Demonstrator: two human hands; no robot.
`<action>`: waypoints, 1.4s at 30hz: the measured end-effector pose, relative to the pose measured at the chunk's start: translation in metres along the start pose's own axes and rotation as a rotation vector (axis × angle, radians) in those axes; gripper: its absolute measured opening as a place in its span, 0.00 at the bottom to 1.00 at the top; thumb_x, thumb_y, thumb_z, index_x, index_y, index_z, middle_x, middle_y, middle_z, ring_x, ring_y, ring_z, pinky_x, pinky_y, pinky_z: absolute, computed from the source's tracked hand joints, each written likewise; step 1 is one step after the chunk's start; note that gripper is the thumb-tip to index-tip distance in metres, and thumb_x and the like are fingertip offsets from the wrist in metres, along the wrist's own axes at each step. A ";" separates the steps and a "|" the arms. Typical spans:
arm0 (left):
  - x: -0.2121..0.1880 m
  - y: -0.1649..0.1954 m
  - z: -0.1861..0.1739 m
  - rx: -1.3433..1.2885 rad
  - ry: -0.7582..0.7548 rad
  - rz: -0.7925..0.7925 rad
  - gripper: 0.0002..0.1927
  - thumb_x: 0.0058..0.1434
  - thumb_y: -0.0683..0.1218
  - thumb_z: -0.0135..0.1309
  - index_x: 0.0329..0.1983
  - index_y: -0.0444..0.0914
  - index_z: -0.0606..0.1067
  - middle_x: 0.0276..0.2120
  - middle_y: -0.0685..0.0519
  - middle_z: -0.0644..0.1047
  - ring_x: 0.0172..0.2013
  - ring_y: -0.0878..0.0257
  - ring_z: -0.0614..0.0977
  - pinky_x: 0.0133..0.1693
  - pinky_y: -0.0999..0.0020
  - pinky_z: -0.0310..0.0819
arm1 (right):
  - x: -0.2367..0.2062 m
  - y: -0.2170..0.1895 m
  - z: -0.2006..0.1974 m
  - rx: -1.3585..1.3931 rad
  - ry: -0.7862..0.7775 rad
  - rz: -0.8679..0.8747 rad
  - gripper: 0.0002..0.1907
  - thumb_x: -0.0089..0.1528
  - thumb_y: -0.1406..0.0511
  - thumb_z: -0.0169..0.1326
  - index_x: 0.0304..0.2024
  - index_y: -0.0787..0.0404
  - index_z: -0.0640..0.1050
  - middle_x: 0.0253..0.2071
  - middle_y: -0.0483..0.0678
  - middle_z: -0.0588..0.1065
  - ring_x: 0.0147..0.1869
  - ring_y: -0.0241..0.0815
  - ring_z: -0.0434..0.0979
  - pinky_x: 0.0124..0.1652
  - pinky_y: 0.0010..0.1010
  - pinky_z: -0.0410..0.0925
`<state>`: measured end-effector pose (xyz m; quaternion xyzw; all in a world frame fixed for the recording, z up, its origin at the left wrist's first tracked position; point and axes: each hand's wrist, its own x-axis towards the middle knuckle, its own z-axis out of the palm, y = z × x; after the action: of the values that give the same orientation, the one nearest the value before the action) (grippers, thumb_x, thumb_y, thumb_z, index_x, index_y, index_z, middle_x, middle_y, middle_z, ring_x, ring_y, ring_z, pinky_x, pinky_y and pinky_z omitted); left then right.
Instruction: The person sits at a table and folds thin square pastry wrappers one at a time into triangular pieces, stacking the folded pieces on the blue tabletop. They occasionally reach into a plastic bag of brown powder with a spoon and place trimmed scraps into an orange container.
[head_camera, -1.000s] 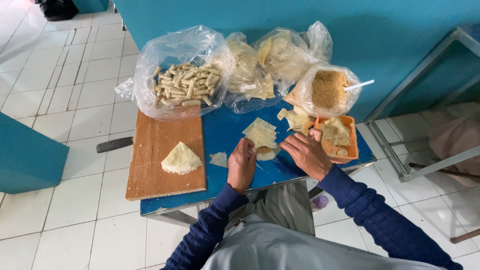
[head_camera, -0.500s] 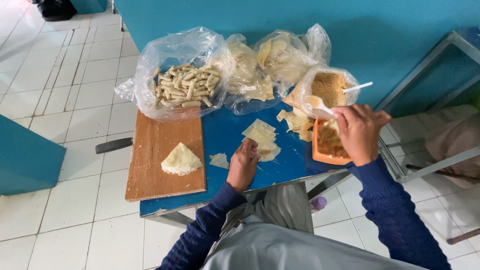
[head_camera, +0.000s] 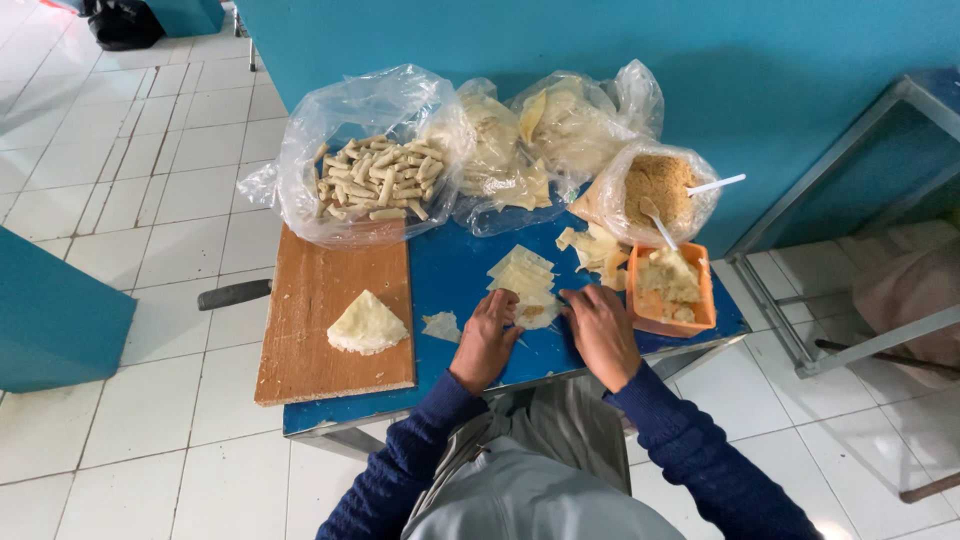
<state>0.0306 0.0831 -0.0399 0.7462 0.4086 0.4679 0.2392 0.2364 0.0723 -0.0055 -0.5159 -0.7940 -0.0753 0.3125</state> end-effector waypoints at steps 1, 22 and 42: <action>0.000 -0.001 0.000 0.001 -0.007 0.000 0.25 0.52 0.34 0.63 0.52 0.33 0.68 0.44 0.43 0.75 0.44 0.48 0.79 0.45 0.58 0.75 | 0.001 0.000 0.005 0.016 0.002 0.021 0.09 0.61 0.69 0.57 0.45 0.62 0.78 0.38 0.52 0.72 0.46 0.55 0.73 0.45 0.45 0.66; 0.003 0.003 -0.003 0.105 -0.103 0.014 0.24 0.52 0.37 0.65 0.51 0.33 0.69 0.46 0.44 0.72 0.45 0.47 0.76 0.45 0.55 0.72 | 0.002 0.006 0.013 0.318 -0.084 -0.077 0.13 0.61 0.74 0.56 0.47 0.61 0.79 0.44 0.53 0.80 0.48 0.55 0.79 0.46 0.42 0.71; 0.025 -0.013 0.004 0.161 0.020 -0.016 0.04 0.57 0.37 0.54 0.36 0.33 0.73 0.36 0.46 0.74 0.42 0.44 0.76 0.43 0.51 0.70 | 0.029 0.013 0.036 0.418 -0.086 -0.055 0.05 0.59 0.72 0.59 0.38 0.62 0.80 0.40 0.50 0.78 0.48 0.52 0.77 0.46 0.39 0.71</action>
<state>0.0352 0.1110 -0.0388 0.7550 0.4533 0.4390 0.1780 0.2244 0.1161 -0.0198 -0.4209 -0.8187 0.1045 0.3764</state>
